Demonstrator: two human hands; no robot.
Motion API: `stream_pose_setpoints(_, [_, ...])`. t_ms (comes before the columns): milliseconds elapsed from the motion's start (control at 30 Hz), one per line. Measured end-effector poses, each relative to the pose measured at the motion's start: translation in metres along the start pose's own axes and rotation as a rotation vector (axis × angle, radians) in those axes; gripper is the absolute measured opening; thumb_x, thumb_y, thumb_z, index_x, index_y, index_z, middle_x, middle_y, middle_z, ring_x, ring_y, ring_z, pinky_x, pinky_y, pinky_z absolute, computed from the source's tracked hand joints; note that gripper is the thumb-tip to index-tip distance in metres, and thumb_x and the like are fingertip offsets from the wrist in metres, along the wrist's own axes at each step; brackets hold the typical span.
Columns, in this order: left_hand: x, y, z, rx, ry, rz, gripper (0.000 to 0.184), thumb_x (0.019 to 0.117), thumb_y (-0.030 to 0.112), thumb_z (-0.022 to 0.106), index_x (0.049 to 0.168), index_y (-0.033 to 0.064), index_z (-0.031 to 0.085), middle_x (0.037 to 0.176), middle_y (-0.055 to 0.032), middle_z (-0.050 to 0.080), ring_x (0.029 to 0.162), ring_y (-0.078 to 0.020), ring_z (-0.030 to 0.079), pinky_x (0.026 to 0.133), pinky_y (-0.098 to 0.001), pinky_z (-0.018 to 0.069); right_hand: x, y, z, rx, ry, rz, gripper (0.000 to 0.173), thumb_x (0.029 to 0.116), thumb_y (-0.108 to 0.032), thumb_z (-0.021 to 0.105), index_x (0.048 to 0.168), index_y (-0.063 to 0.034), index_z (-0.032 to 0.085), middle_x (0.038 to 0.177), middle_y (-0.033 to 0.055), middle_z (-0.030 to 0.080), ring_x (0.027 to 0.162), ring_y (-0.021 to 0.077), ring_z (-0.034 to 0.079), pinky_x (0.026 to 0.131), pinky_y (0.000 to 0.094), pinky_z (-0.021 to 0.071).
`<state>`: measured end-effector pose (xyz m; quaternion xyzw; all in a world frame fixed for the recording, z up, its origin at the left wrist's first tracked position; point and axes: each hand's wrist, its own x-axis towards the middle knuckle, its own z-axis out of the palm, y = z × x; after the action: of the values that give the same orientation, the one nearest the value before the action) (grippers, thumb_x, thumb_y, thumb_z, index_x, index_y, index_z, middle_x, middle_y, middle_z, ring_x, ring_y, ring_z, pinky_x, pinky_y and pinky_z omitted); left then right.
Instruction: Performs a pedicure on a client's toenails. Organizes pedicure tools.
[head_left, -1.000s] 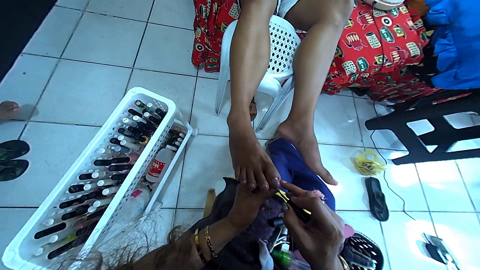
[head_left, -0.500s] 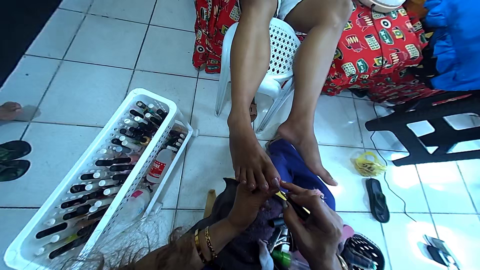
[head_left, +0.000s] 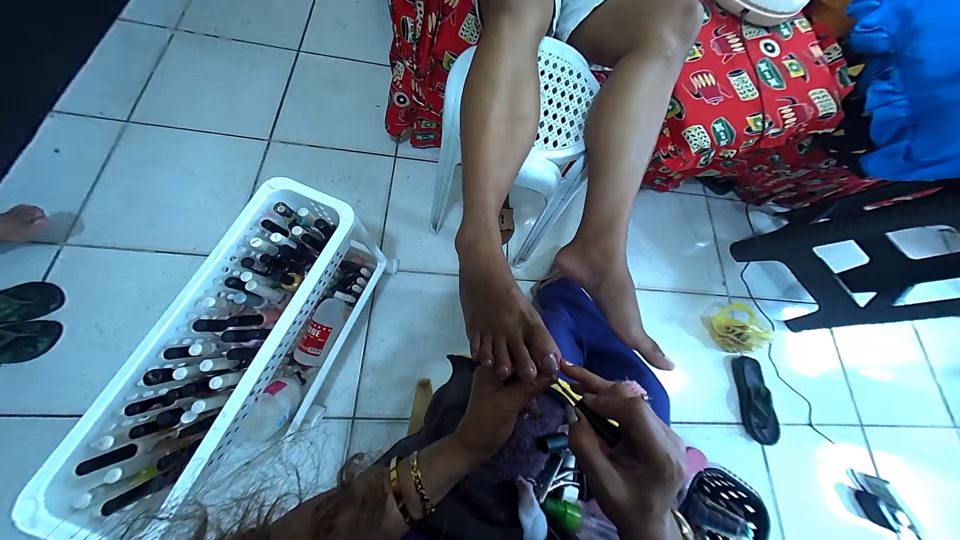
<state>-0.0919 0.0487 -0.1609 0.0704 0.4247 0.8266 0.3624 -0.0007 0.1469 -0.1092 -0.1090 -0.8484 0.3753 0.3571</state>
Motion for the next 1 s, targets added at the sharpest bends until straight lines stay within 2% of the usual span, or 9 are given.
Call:
stream_pose_setpoints(233, [0.000,0.002,0.001,-0.005,0.008,-0.006,0.012,0.0883,0.000,0.074,0.090,0.0125,0.074,0.078,0.0083,0.070,0.061,0.0039,0.060,0.057,-0.0137,0.0514,0.001,0.001,0.002,-0.040,0.017,-0.018,0.011,0.0946,-0.017,0.063,0.093,-0.0078,0.057,0.104,0.0072,0.075,0.095,0.0039,0.072,0.078,0.0144,0.0561])
stream_pose_setpoints(333, [0.000,0.001,0.001,-0.004,0.006,-0.009,0.012,0.0881,0.000,0.073,0.090,0.0120,0.074,0.077,0.0081,0.069,0.061,0.0040,0.059,0.056,-0.0132,0.0503,0.001,0.001,0.001,0.005,0.011,0.000,0.008,0.0948,-0.014,0.062,0.097,-0.0084,0.057,0.104,0.0053,0.075,0.099,0.0042,0.072,0.081,0.0155,0.0573])
stream_pose_setpoints(433, [0.000,0.001,0.000,0.000,0.004,-0.021,0.012,0.0883,0.000,0.073,0.090,0.0128,0.073,0.076,0.0090,0.069,0.060,0.0040,0.058,0.056,-0.0134,0.0501,0.001,0.003,-0.001,-0.005,-0.003,-0.012,0.009,0.0931,-0.014,0.063,0.095,-0.0071,0.057,0.105,0.0072,0.076,0.099,0.0041,0.072,0.081,0.0148,0.0560])
stream_pose_setpoints(533, [-0.001,0.002,0.001,-0.010,0.002,-0.051,0.013,0.0891,0.000,0.072,0.088,0.0126,0.071,0.072,0.0090,0.066,0.056,0.0033,0.056,0.054,-0.0137,0.0483,0.001,0.000,-0.011,0.020,-0.032,0.012,0.009,0.0925,-0.014,0.063,0.097,-0.0093,0.058,0.103,0.0039,0.076,0.100,0.0030,0.071,0.082,0.0151,0.0563])
stream_pose_setpoints(600, [-0.001,0.005,0.002,0.005,0.001,-0.066,0.015,0.0905,-0.002,0.068,0.087,0.0126,0.069,0.070,0.0098,0.065,0.055,0.0033,0.056,0.052,-0.0140,0.0484,-0.001,-0.005,-0.021,0.016,-0.080,0.014,0.010,0.0926,-0.016,0.064,0.098,-0.0099,0.060,0.093,0.0010,0.073,0.092,-0.0002,0.069,0.078,0.0120,0.0548])
stream_pose_setpoints(667, [-0.002,0.006,0.002,0.016,0.006,-0.079,0.016,0.0914,-0.003,0.066,0.087,0.0118,0.068,0.071,0.0095,0.066,0.055,0.0032,0.057,0.053,-0.0140,0.0494,-0.007,-0.010,-0.027,-0.002,-0.142,0.012,0.012,0.0908,-0.017,0.066,0.095,-0.0071,0.061,0.082,0.0018,0.065,0.079,-0.0021,0.063,0.072,0.0087,0.0494])
stream_pose_setpoints(767, [-0.001,0.007,0.005,0.019,0.020,-0.070,0.015,0.0917,-0.003,0.067,0.088,0.0115,0.068,0.073,0.0087,0.067,0.055,0.0035,0.057,0.052,-0.0136,0.0493,-0.014,-0.015,-0.029,-0.035,-0.205,0.005,0.011,0.0887,-0.016,0.065,0.091,-0.0053,0.061,0.075,0.0037,0.058,0.070,-0.0007,0.056,0.066,0.0080,0.0442])
stream_pose_setpoints(900, [0.000,0.004,0.004,0.006,0.030,-0.068,0.014,0.0910,-0.003,0.068,0.087,0.0102,0.068,0.069,0.0079,0.065,0.053,0.0022,0.055,0.052,-0.0145,0.0485,-0.021,-0.011,-0.016,-0.119,-0.210,-0.014,0.010,0.0869,-0.015,0.066,0.086,-0.0052,0.064,0.072,0.0050,0.058,0.066,0.0032,0.056,0.061,0.0109,0.0440])
stream_pose_setpoints(1000, [0.001,0.004,0.005,0.020,0.034,-0.045,0.015,0.0896,-0.004,0.068,0.088,0.0103,0.069,0.072,0.0084,0.065,0.058,0.0023,0.057,0.057,-0.0150,0.0497,-0.023,-0.003,0.002,-0.194,-0.194,-0.037,0.009,0.0859,-0.015,0.066,0.086,-0.0058,0.069,0.072,0.0063,0.063,0.066,0.0077,0.061,0.060,0.0160,0.0486])
